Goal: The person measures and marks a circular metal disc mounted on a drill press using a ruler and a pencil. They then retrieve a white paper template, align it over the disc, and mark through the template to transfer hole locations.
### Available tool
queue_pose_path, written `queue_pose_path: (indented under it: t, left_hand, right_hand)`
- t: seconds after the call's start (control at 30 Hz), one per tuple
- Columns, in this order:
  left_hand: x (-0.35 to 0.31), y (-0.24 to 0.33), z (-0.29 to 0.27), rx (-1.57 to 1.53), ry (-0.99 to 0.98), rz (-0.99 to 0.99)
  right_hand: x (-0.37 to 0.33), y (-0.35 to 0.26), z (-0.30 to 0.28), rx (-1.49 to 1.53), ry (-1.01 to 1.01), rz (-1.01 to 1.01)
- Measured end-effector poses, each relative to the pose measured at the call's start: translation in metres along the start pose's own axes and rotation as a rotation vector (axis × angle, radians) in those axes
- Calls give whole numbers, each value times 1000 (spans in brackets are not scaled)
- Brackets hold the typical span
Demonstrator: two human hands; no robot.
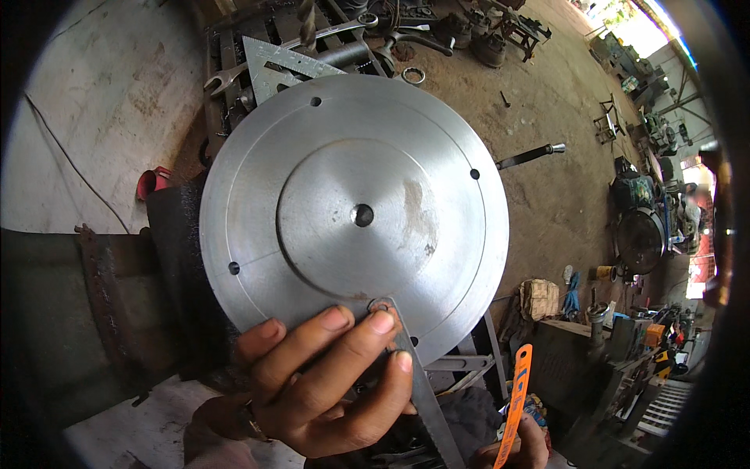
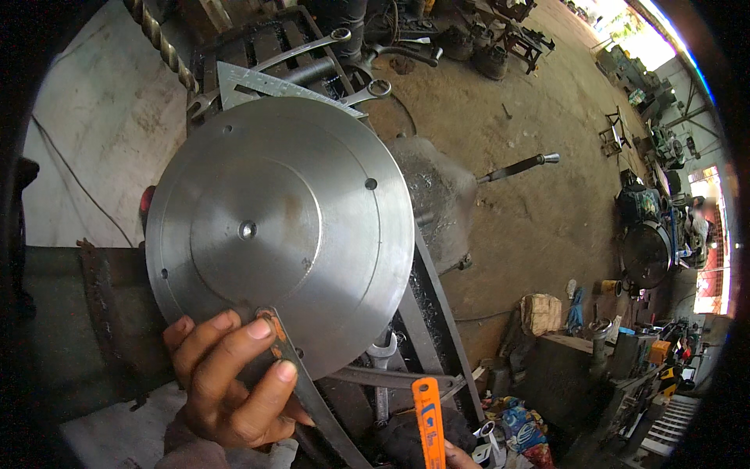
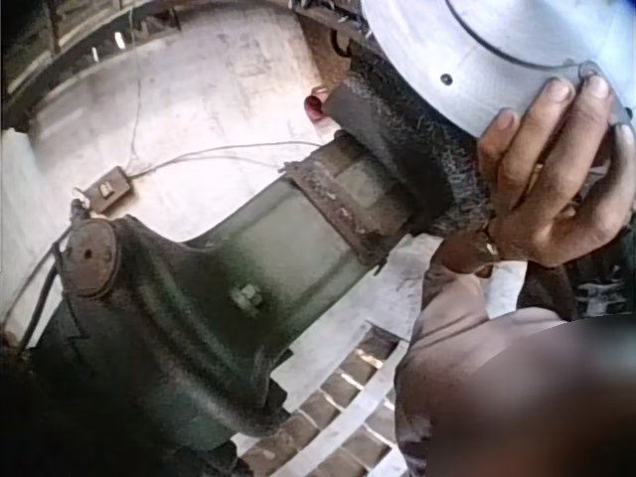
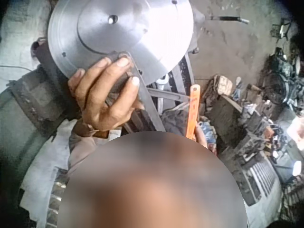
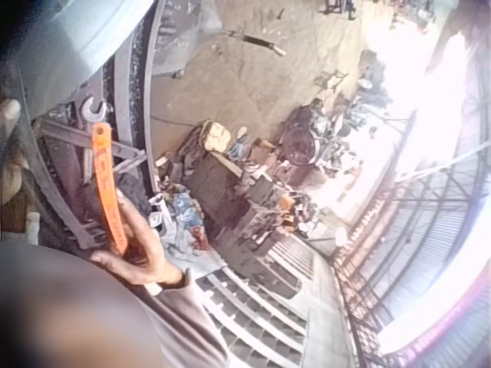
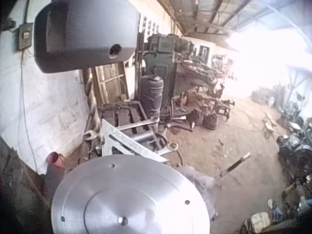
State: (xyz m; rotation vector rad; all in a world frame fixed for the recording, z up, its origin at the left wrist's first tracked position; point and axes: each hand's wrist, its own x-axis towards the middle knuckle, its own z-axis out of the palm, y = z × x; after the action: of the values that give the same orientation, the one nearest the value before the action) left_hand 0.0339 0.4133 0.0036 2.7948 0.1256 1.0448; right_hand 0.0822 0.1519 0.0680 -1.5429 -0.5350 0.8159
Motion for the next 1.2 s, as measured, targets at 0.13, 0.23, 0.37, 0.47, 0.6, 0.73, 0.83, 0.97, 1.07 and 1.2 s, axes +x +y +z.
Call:
queue_pose_path:
  t: [0.13, 0.23, 0.37, 0.47, 0.6, 0.73, 0.83, 0.97, 1.07, 1.2]
  left_hand:
    - [-3, -2, -4, -4, -28, 21]
    - [-3, -2, -5, -11, -49, 15]
    - [-1, -3, -5, -15, -56, 25]
    - [-2, -3, -6, -13, -53, 43]
    - [-5, -2, -10, -22, -116, -40]
    - [-8, -1, -12, -28, -106, -29]
    - [-8, 1, -11, -50, -105, -45]
    - [-6, 5, -10, -86, -97, -103]
    - [-6, 7, -12, -83, -113, -109]
    - [-6, 4, -12, -66, -103, -90]
  right_hand:
    - [2, -6, 0, -65, -28, 1]
    - [3, -9, 0, -11, -58, 26]
    - [3, -8, 0, -155, -40, -21]
    - [2, -6, 2, -29, -18, 19]
    - [1, -6, 4, -31, -7, 3]
    - [2, -5, 3, 4, 9, 18]
    - [-2, -6, 2, 10, 18, 35]
    - [-7, -19, 6, -285, 194, 62]
    - [1, -41, 1, -672, 60, -49]
    - [28, -61, 0, -854, -159, -97]
